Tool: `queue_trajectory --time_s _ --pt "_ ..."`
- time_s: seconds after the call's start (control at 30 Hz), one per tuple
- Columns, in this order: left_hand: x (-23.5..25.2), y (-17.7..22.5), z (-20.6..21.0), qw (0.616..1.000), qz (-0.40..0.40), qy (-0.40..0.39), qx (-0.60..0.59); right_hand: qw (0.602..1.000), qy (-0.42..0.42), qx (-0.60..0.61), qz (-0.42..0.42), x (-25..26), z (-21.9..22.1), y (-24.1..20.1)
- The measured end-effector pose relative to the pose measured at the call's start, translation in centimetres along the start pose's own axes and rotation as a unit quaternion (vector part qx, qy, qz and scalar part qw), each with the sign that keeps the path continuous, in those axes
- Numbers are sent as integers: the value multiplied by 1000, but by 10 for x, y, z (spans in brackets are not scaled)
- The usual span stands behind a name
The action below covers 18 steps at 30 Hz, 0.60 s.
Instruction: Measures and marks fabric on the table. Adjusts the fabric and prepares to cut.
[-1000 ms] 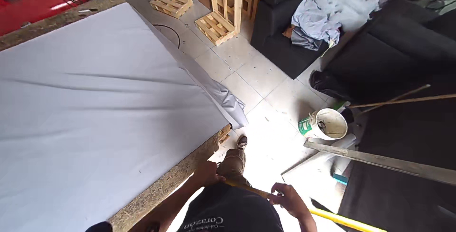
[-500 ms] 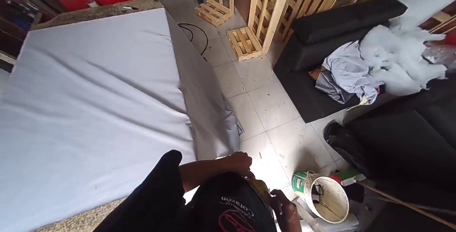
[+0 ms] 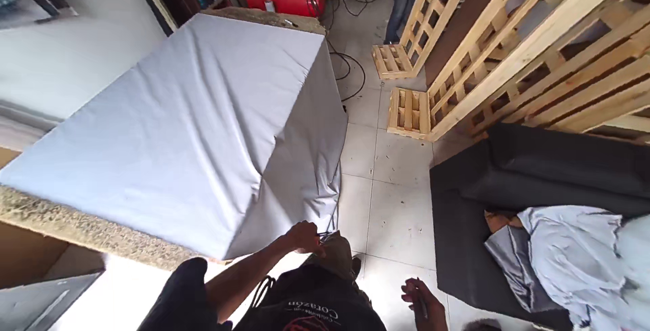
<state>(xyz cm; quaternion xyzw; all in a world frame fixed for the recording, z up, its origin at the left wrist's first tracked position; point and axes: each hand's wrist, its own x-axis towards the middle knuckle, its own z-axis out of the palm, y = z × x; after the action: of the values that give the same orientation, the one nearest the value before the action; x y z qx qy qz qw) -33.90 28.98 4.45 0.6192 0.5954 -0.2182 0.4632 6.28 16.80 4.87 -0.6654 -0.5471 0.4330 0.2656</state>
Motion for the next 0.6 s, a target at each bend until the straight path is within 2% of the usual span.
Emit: queue_trajectory --time_s 0.07,0.13,0.23,0.37,0.53,0.6 --pt "-5 -23 -23 993 -68 54 -85 1000 -3 -25 -10 52 -47 0" --pt "-15 -54 -39 969 -136 121 -167 998 3 -40 -45 107 -80 -7" --pt "-30 -111 -58 897 -249 251 -266 994 12 -49 -95 195 -97 -25" --pt "-55 -193 -66 742 -416 392 -351 988 -35 -85 -123 308 -64 -62" --pt "-67 -263 -45 509 -554 426 -503 962 -152 -145 -172 424 -11 -128" --pt "-64 -271 -45 453 -568 421 -543 953 -176 -158 -189 477 3 -156"
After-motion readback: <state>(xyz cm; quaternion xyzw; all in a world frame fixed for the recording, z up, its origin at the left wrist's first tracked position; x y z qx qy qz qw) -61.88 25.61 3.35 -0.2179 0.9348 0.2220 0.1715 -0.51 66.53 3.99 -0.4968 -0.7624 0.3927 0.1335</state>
